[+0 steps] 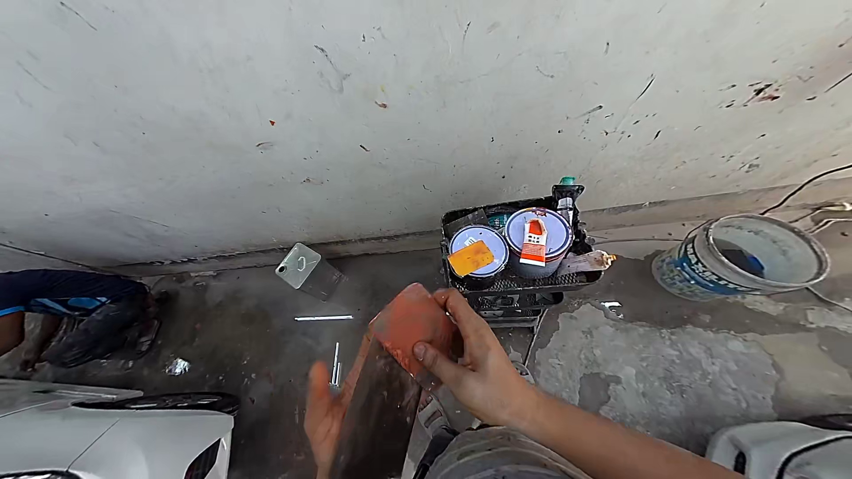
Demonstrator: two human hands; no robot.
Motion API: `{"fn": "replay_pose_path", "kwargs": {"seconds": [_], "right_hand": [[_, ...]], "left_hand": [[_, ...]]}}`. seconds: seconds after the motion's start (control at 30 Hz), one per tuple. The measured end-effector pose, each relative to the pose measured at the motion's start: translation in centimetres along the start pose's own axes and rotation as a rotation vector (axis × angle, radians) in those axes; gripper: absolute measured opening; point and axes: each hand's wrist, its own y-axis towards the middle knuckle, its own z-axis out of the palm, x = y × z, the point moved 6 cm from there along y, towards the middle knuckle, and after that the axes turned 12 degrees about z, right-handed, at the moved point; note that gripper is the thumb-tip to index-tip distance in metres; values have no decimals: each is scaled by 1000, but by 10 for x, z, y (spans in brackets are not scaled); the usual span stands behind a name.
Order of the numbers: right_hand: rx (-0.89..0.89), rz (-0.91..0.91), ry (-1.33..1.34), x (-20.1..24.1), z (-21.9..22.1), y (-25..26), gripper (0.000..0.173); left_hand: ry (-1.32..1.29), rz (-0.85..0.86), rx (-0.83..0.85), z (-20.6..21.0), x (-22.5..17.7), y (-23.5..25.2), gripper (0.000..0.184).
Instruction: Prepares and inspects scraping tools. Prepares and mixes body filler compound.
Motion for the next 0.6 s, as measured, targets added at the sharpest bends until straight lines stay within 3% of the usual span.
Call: {"fn": "replay_pose_path", "kwargs": {"seconds": [0.07,0.1,0.23,0.33,0.47,0.53,0.6], "right_hand": [[-18,-24,-92,7,-1,3,40],[-44,-17,-80,8,-3,4,39],[-197,131,194,6,-17,3,43],[-175,285,373,-4,-16,-1,51],[-131,311,312,-14,-5,0,56],[-176,237,226,-11,-5,1,56],[-233,122,97,-3,-4,2,54]], "left_hand": [[211,32,-58,12,2,5,53],[349,57,-91,14,1,5,52],[712,178,-80,18,2,7,72],[748,347,-64,14,3,6,72],[575,351,-100,21,10,1,41],[322,253,49,24,12,8,55],[253,255,76,23,13,16,71]]}}
